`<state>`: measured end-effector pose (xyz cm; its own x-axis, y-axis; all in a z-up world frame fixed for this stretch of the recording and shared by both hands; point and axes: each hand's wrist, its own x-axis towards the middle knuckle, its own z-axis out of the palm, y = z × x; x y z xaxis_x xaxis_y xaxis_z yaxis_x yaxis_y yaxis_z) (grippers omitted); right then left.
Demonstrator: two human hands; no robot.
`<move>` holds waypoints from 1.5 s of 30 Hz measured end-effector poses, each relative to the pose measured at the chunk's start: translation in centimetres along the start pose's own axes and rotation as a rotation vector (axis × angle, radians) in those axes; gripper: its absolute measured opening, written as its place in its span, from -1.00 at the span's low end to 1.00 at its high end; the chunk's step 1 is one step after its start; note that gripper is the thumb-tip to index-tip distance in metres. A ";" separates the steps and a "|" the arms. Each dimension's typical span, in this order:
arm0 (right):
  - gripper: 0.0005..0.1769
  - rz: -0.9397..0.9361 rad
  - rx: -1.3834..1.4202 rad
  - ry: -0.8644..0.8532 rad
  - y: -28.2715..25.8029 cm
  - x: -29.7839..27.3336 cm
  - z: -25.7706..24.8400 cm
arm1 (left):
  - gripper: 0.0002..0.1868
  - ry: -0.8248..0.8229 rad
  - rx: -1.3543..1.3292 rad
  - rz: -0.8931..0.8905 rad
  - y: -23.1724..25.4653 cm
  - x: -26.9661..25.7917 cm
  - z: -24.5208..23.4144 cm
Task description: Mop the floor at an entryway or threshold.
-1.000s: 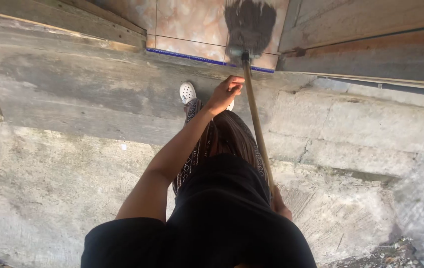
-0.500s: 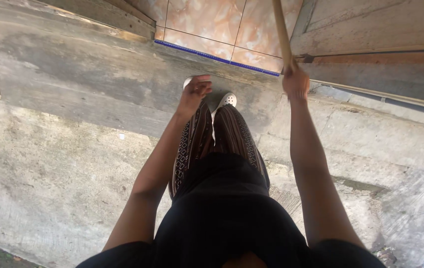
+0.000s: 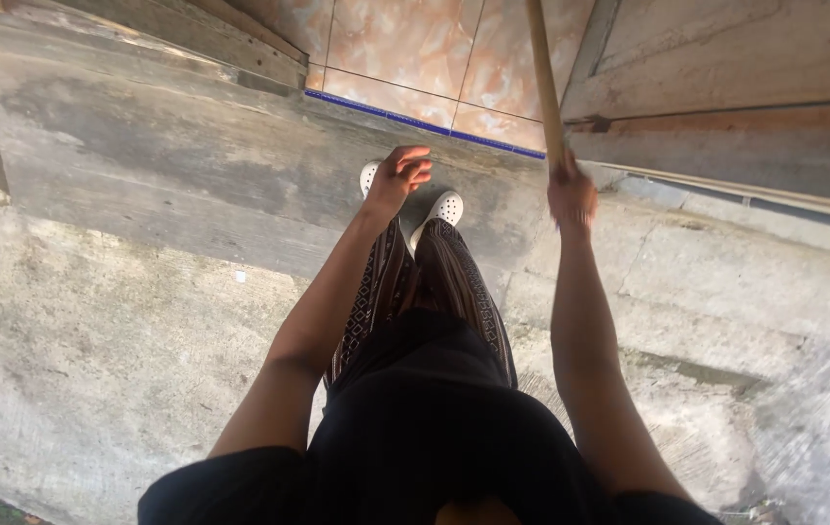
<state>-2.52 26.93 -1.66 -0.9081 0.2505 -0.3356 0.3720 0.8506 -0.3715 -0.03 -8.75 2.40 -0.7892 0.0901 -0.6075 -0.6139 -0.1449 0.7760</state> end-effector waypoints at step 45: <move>-0.18 -0.299 -0.009 -0.187 2.6 -2.9 -0.7 | -0.69 0.118 -0.166 -0.026 -8.2 -2.6 -2.3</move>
<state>0.92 28.76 -1.05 -0.9252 -0.0989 -0.3663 0.0922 0.8779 -0.4698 7.13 -10.02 -2.75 -0.7595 -0.0188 -0.6503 -0.6150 -0.3050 0.7271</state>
